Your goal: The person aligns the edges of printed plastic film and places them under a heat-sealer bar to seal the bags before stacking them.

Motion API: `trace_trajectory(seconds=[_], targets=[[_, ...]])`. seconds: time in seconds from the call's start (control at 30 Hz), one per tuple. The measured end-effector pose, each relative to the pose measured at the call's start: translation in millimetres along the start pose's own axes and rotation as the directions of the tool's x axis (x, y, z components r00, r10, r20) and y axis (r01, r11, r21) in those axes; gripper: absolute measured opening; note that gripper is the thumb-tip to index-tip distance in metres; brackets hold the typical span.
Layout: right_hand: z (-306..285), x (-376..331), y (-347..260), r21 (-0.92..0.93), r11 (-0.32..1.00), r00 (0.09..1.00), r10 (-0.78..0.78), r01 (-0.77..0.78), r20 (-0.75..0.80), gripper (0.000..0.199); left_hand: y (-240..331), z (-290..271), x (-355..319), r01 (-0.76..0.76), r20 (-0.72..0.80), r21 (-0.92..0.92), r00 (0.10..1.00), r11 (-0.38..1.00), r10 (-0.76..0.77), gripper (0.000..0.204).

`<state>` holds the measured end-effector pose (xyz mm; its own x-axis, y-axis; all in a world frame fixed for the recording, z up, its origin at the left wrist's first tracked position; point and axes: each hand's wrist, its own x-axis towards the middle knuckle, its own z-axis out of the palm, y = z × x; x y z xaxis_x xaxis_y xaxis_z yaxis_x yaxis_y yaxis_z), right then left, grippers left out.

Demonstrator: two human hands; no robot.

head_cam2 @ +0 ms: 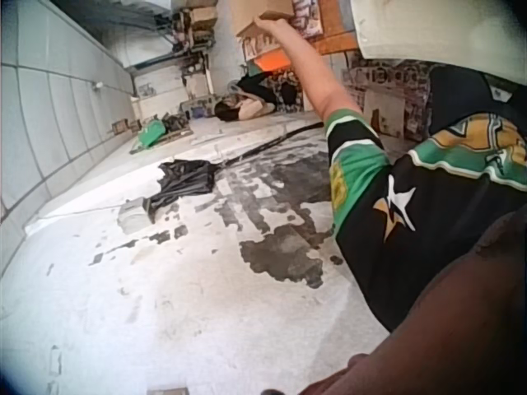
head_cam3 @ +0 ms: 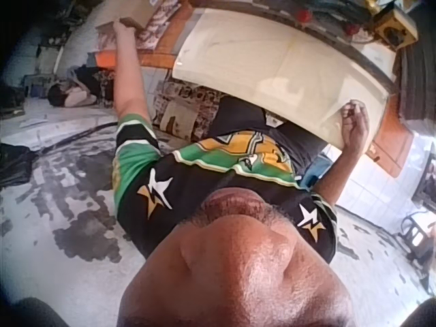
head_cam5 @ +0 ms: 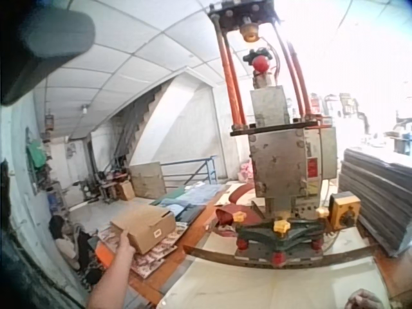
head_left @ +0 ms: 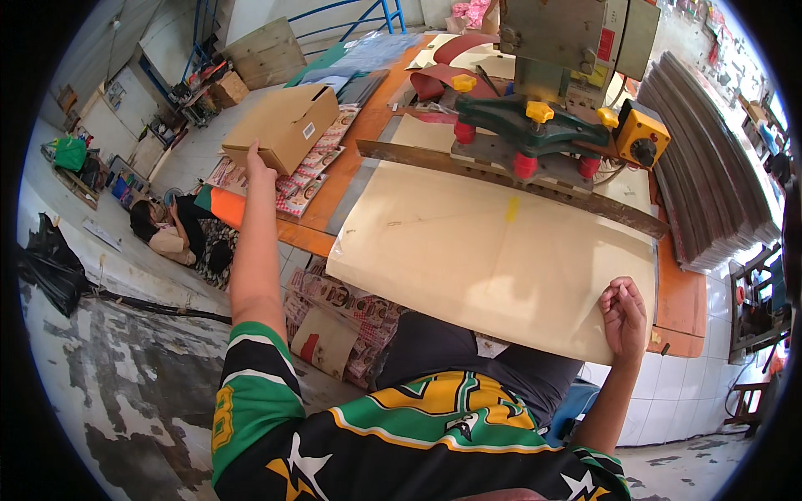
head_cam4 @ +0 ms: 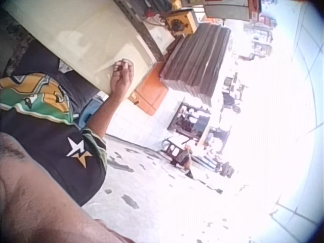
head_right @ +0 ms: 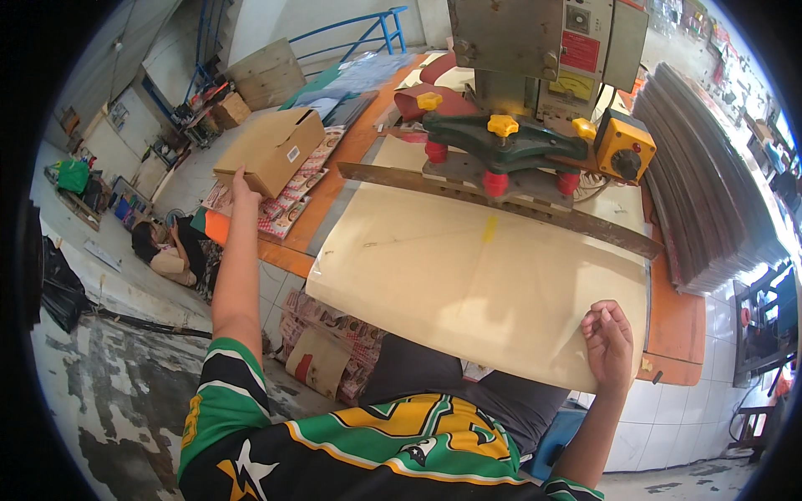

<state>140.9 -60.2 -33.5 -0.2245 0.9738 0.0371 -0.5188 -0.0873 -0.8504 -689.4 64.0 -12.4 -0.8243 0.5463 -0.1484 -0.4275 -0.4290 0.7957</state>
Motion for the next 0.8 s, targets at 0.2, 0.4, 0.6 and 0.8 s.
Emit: trace_trajectory(seconds=[0.2, 0.4, 0.6, 0.8], targets=[[-1, 0, 2, 0.015, 1.0, 1.0, -0.011, 0.011, -0.008, 0.015, -1, 19, -6, 0.068, -0.016, 0.078, 0.998, 0.995, -0.067, 0.072], [-1, 0, 2, 0.016, 1.0, 1.0, -0.008, 0.008, 0.008, 0.015, 8, 33, -37, 0.099, -0.087, 0.225, 0.993, 0.969, -0.081, 0.078], [-1, 0, 2, 0.011, 1.0, 1.0, -0.007, 0.007, 0.004, 0.015, 16, 38, -34, 0.153, -0.166, 0.354, 0.981, 0.923, -0.098, 0.084], [-1, 0, 2, -0.002, 1.0, 1.0, -0.014, 0.014, -0.004, 0.015, 11, 57, -36, 0.288, -0.235, 0.299, 0.946, 0.91, -0.223, 0.07]])
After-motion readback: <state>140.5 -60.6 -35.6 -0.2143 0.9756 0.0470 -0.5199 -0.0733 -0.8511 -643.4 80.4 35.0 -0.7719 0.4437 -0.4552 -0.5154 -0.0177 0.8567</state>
